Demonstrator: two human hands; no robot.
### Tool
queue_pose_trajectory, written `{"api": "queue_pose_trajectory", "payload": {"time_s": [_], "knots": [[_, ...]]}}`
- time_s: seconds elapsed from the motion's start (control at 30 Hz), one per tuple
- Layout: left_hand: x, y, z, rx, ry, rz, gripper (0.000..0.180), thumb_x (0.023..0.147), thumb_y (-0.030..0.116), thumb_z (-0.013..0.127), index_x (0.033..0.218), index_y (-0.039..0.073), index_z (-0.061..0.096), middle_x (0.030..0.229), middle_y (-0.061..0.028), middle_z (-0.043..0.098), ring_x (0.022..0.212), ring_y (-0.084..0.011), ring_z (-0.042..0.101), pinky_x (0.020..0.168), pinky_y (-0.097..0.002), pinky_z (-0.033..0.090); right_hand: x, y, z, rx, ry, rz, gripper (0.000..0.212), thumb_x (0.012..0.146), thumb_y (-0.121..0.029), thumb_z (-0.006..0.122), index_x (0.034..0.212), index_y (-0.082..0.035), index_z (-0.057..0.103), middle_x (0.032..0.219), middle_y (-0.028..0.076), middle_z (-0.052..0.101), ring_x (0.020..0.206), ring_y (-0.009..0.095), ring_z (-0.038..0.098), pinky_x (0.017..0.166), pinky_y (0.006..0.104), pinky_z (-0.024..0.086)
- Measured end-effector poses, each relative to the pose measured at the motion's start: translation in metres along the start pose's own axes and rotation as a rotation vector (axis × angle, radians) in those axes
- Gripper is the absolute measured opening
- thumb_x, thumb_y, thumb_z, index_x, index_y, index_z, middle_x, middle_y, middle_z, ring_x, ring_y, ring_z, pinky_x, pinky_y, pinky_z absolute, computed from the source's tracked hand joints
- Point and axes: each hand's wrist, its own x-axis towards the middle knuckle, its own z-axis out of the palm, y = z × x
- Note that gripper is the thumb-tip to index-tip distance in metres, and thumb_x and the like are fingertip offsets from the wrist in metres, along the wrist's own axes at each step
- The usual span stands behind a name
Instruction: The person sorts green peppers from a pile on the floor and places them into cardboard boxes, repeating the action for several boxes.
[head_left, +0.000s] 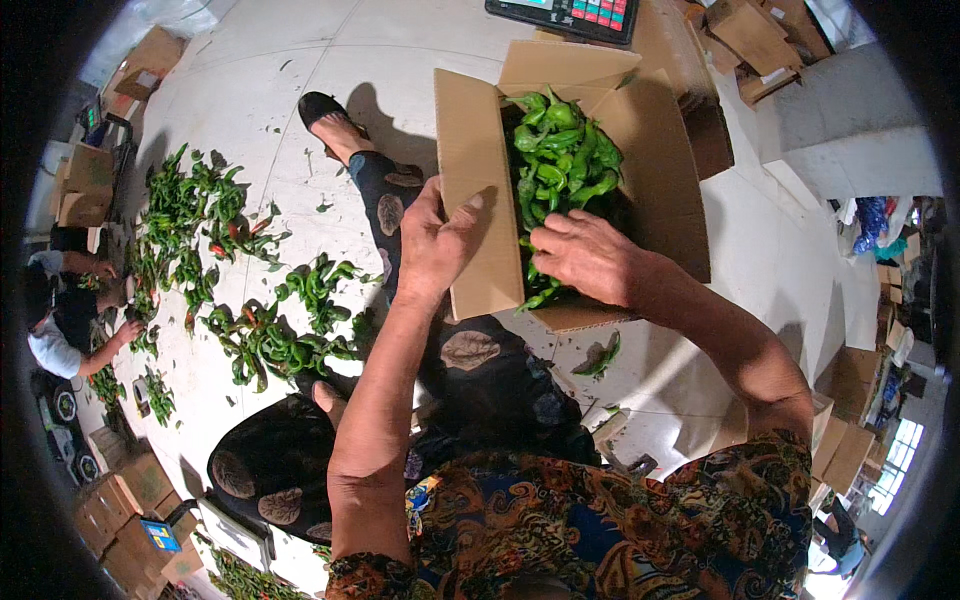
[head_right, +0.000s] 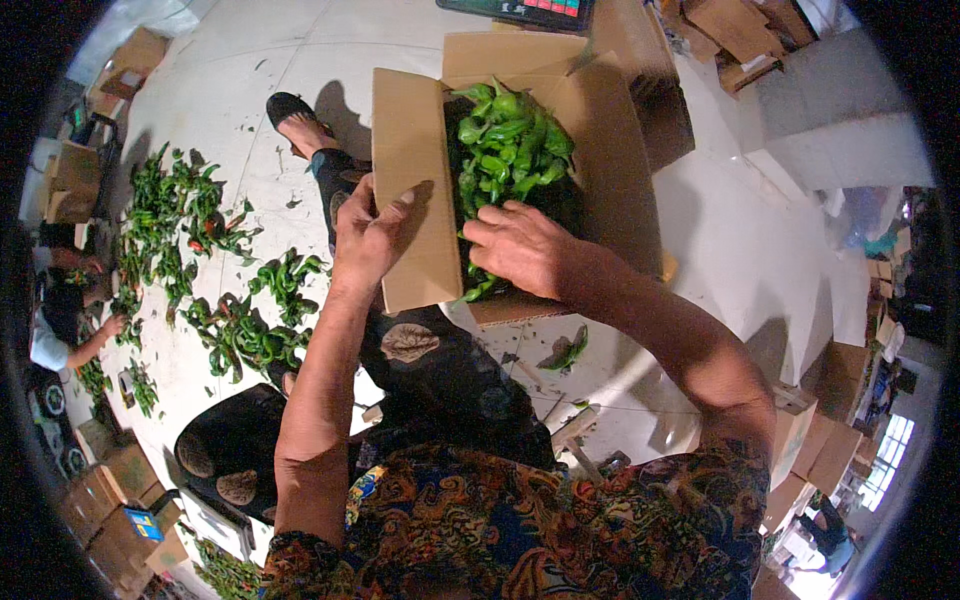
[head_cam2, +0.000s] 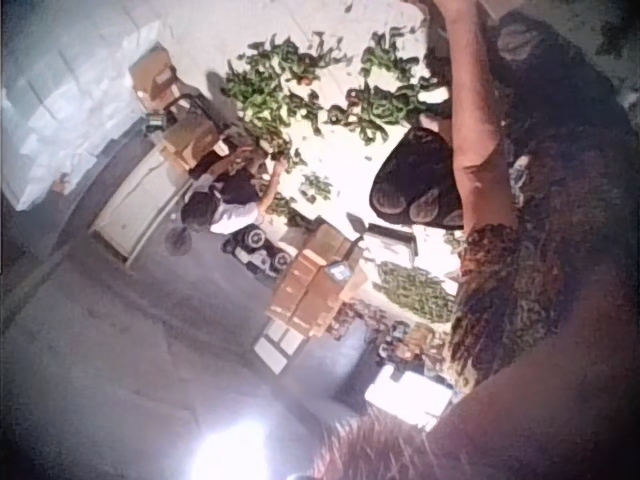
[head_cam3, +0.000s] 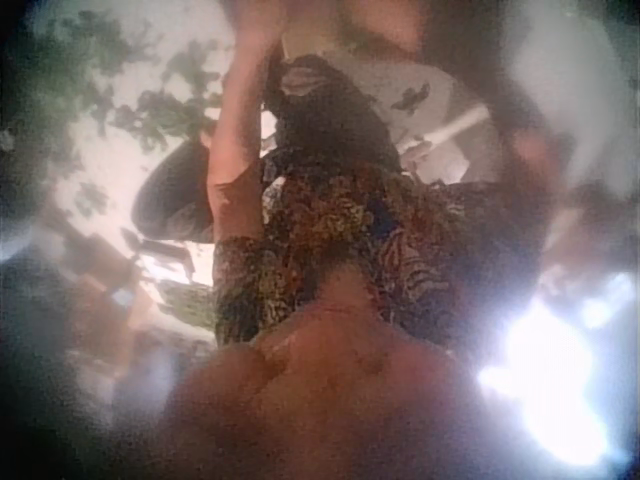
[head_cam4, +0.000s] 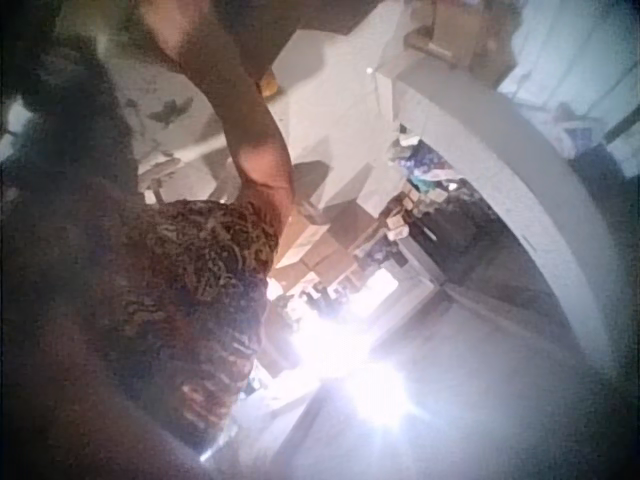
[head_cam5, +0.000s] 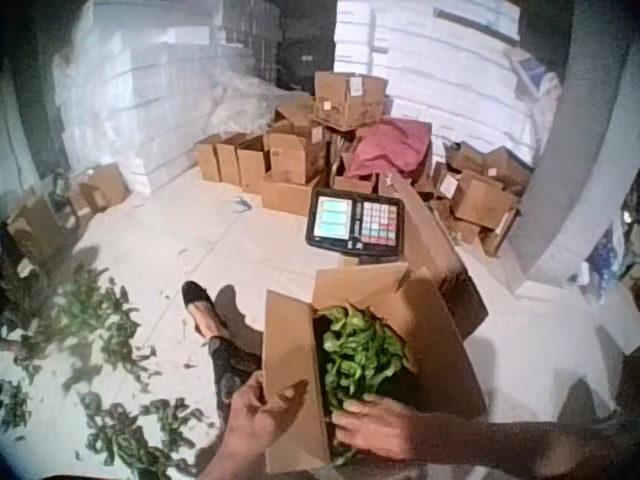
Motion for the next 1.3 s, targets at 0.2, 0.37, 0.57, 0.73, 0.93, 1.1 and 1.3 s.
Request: {"api": "queue_pose_trajectory", "payload": {"time_s": [0.2, 0.37, 0.57, 0.73, 0.93, 1.1, 1.3], "knots": [[0.000, 0.002, 0.008, -0.119, -0.017, -0.072, 0.023, 0.090, 0.013, 0.061, 0.105, -0.003, 0.058, 0.094, -0.0075, 0.066, 0.083, -0.0103, 0.058, 0.074, -0.0248, 0.047, 0.009, -0.010, 0.012, -0.017, -0.159, -0.094, 0.014, 0.076, -0.016, 0.061, 0.089, -0.012, 0.057, 0.092, 0.002, 0.052, 0.095, 0.019, 0.055, 0.079, 0.0347, 0.048], [0.004, -0.009, -0.005, -0.019, -0.001, -0.012, 0.026, 0.091, 0.012, 0.058, 0.110, -0.004, 0.057, 0.097, -0.0080, 0.066, 0.087, -0.0120, 0.058, 0.077, -0.0262, 0.047, 0.016, 0.022, 0.003, 0.588, -0.038, 0.123, 0.019, 0.080, -0.018, 0.068, 0.079, -0.004, 0.055, 0.071, 0.008, 0.052, 0.070, 0.021, 0.057, 0.061, 0.0371, 0.045], [0.003, -0.004, 0.000, -0.104, -0.029, -0.075, 0.029, 0.090, 0.011, 0.057, 0.115, -0.005, 0.056, 0.101, -0.0095, 0.066, 0.089, -0.0140, 0.059, 0.081, -0.0272, 0.047, -0.008, 0.081, -0.052, 1.079, 0.077, 0.808, 0.034, 0.083, -0.039, 0.068, 0.090, -0.006, 0.062, 0.069, 0.001, 0.050, 0.063, 0.009, 0.052, 0.059, 0.0246, 0.044], [0.005, -0.011, 0.001, -0.132, -0.035, -0.070, 0.033, 0.090, 0.011, 0.056, 0.119, -0.005, 0.055, 0.105, -0.0100, 0.066, 0.092, -0.0137, 0.060, 0.082, -0.0274, 0.048, 0.002, 0.090, -0.030, 0.675, 0.444, 0.824, 0.060, 0.076, -0.049, 0.071, 0.104, 0.003, 0.061, 0.082, 0.016, 0.063, 0.078, 0.024, 0.064, 0.069, 0.0345, 0.051], [0.004, -0.001, 0.002, -0.054, -0.043, -0.081, 0.034, 0.090, 0.013, 0.060, 0.120, -0.004, 0.056, 0.105, -0.0092, 0.066, 0.093, -0.0133, 0.060, 0.082, -0.0271, 0.048, -0.038, 0.097, -0.010, -0.120, 0.532, 0.794, 0.057, 0.077, -0.040, 0.070, 0.116, 0.000, 0.057, 0.107, 0.020, 0.063, 0.099, 0.040, 0.061, 0.086, 0.0456, 0.049], [0.005, 0.002, -0.006, -0.093, -0.050, -0.220, 0.035, 0.088, 0.013, 0.066, 0.118, -0.003, 0.059, 0.104, -0.0082, 0.066, 0.090, -0.0141, 0.061, 0.080, -0.0280, 0.049, -0.096, 0.097, 0.006, -0.112, 0.422, 1.221, 0.045, 0.081, -0.030, 0.065, 0.117, -0.005, 0.056, 0.106, 0.015, 0.063, 0.097, 0.033, 0.062, 0.085, 0.0441, 0.048], [0.009, -0.009, -0.050, -0.139, 0.018, -0.305, 0.033, 0.085, 0.008, 0.065, 0.116, -0.004, 0.060, 0.103, -0.0091, 0.067, 0.088, -0.0165, 0.065, 0.082, -0.0289, 0.052, -0.098, 0.079, 0.035, 0.453, 0.413, 0.884, 0.032, 0.081, -0.029, 0.065, 0.102, -0.005, 0.066, 0.084, 0.003, 0.064, 0.080, 0.016, 0.059, 0.074, 0.0331, 0.048]]}}
